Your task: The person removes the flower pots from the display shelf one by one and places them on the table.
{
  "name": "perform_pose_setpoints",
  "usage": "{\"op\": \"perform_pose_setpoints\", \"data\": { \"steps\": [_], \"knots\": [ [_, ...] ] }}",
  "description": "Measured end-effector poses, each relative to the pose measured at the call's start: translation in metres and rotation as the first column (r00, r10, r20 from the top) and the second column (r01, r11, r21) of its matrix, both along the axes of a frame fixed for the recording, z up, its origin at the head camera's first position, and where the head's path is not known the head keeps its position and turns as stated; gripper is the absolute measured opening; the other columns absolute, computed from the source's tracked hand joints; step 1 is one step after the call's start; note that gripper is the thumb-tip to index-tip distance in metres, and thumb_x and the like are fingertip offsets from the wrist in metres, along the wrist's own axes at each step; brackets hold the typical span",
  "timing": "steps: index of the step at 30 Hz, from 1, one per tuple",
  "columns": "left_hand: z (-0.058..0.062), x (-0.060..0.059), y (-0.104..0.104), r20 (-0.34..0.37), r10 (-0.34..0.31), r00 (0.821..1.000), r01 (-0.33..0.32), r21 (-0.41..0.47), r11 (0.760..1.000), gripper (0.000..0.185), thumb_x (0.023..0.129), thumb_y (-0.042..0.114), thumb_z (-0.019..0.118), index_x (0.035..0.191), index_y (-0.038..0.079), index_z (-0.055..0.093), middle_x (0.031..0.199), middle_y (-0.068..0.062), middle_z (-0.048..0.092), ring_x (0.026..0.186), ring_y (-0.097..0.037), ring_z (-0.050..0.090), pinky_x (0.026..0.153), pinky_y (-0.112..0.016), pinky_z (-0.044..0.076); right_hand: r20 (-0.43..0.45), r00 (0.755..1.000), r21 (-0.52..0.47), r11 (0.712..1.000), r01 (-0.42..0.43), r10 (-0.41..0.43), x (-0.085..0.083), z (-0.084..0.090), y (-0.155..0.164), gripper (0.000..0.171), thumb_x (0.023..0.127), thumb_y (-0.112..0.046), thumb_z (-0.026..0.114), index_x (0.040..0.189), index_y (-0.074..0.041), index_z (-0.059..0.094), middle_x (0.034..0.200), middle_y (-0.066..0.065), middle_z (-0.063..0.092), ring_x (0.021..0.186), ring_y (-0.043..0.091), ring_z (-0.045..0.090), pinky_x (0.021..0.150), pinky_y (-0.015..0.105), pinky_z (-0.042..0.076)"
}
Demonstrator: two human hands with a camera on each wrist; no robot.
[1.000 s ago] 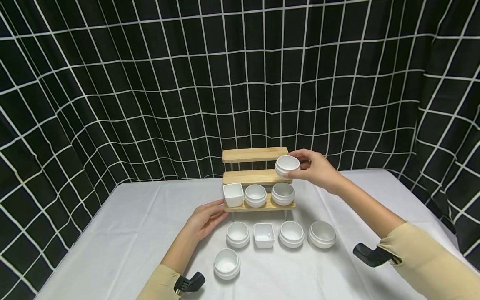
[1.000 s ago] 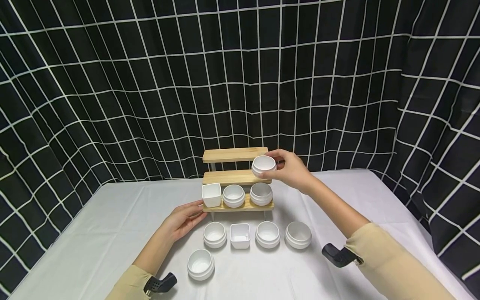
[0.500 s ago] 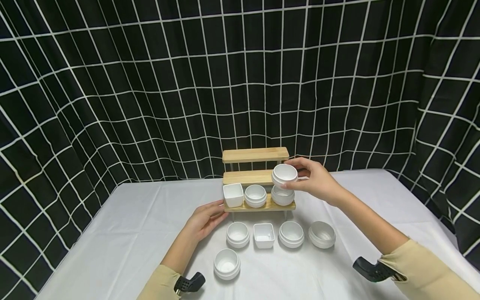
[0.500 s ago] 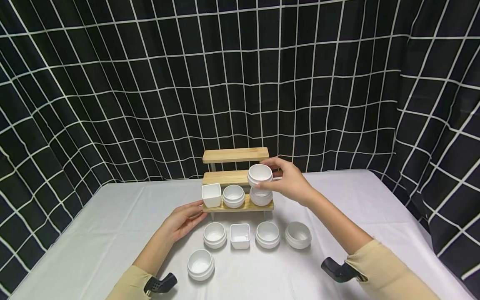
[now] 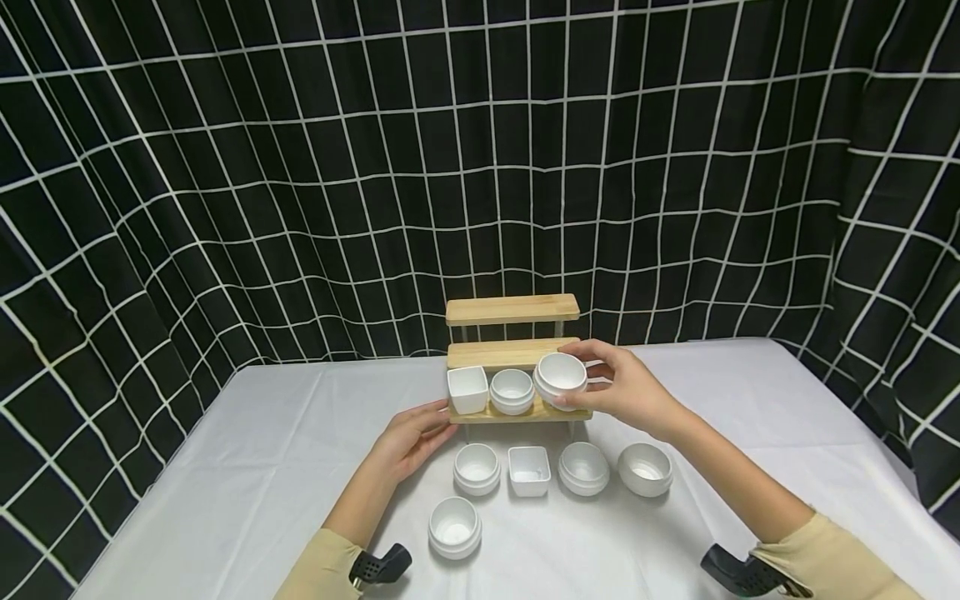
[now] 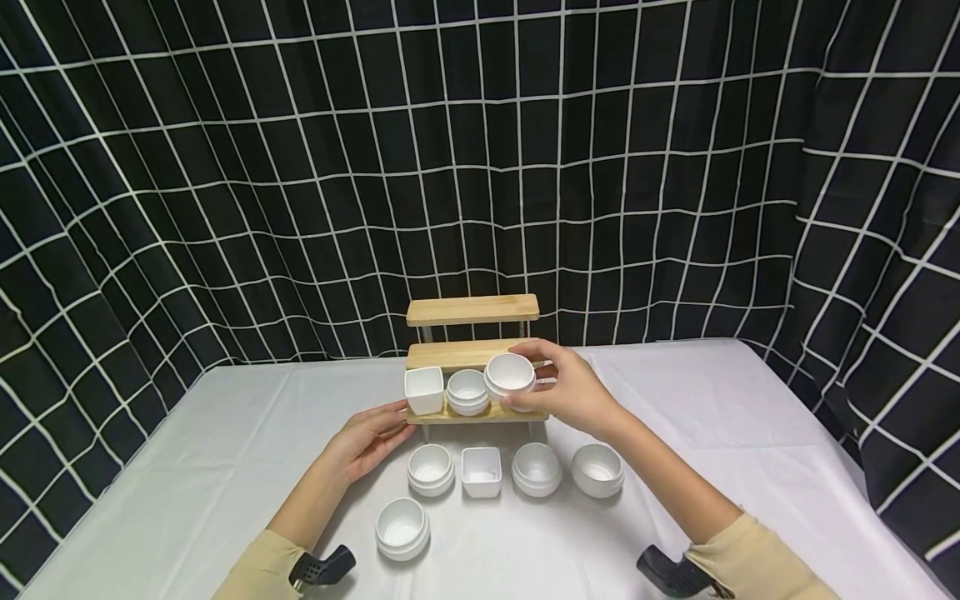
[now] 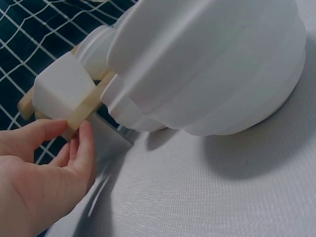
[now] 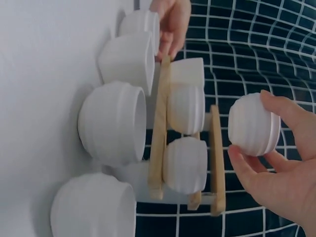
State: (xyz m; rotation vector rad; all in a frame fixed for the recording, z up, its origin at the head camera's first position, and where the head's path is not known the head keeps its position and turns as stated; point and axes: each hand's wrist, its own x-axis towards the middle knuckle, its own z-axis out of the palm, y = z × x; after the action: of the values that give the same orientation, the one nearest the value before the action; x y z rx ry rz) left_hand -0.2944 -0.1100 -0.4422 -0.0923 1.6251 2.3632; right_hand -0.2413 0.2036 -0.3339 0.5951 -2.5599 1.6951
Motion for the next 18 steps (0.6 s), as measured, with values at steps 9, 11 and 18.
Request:
{"op": "perform_pose_setpoints", "data": {
  "steps": [9, 11, 18],
  "knots": [
    [0.0, 0.0, 0.0, -0.001, -0.009, 1.0, 0.009, -0.002, 1.0, 0.046, 0.104, -0.009, 0.051, 0.149, -0.018, 0.044, 0.15, -0.038, 0.047, 0.121, -0.028, 0.066, 0.108, -0.03, 0.059, 0.008, 1.0, -0.012, 1.0, -0.022, 0.022, 0.01, -0.012, -0.007, 0.066, 0.085, -0.006, 0.087, 0.141, 0.008, 0.055, 0.13, 0.021, 0.064, 0.104, 0.018, 0.068, 0.096, 0.025, 0.064],
    [0.0, 0.0, 0.0, -0.001, -0.009, 1.0, 0.009, -0.002, 1.0, 0.046, 0.104, -0.01, 0.051, 0.149, -0.018, 0.044, 0.15, -0.039, 0.047, 0.122, -0.029, 0.065, 0.108, -0.031, 0.059, 0.019, 0.999, -0.024, 0.999, -0.032, 0.032, 0.012, -0.015, -0.009, 0.066, 0.085, -0.006, 0.087, 0.141, 0.008, 0.055, 0.131, 0.022, 0.063, 0.104, 0.019, 0.068, 0.094, 0.025, 0.065],
    [0.001, 0.0, 0.0, 0.006, -0.002, 1.0, 0.002, -0.005, 1.0, 0.046, 0.103, -0.009, 0.052, 0.148, -0.018, 0.045, 0.149, -0.038, 0.048, 0.122, -0.029, 0.066, 0.107, -0.03, 0.059, 0.031, 0.996, -0.055, 0.995, -0.079, 0.081, 0.017, -0.024, -0.015, 0.067, 0.085, -0.002, 0.087, 0.141, 0.01, 0.054, 0.135, 0.025, 0.06, 0.103, 0.019, 0.068, 0.091, 0.024, 0.065]
  ]
}}
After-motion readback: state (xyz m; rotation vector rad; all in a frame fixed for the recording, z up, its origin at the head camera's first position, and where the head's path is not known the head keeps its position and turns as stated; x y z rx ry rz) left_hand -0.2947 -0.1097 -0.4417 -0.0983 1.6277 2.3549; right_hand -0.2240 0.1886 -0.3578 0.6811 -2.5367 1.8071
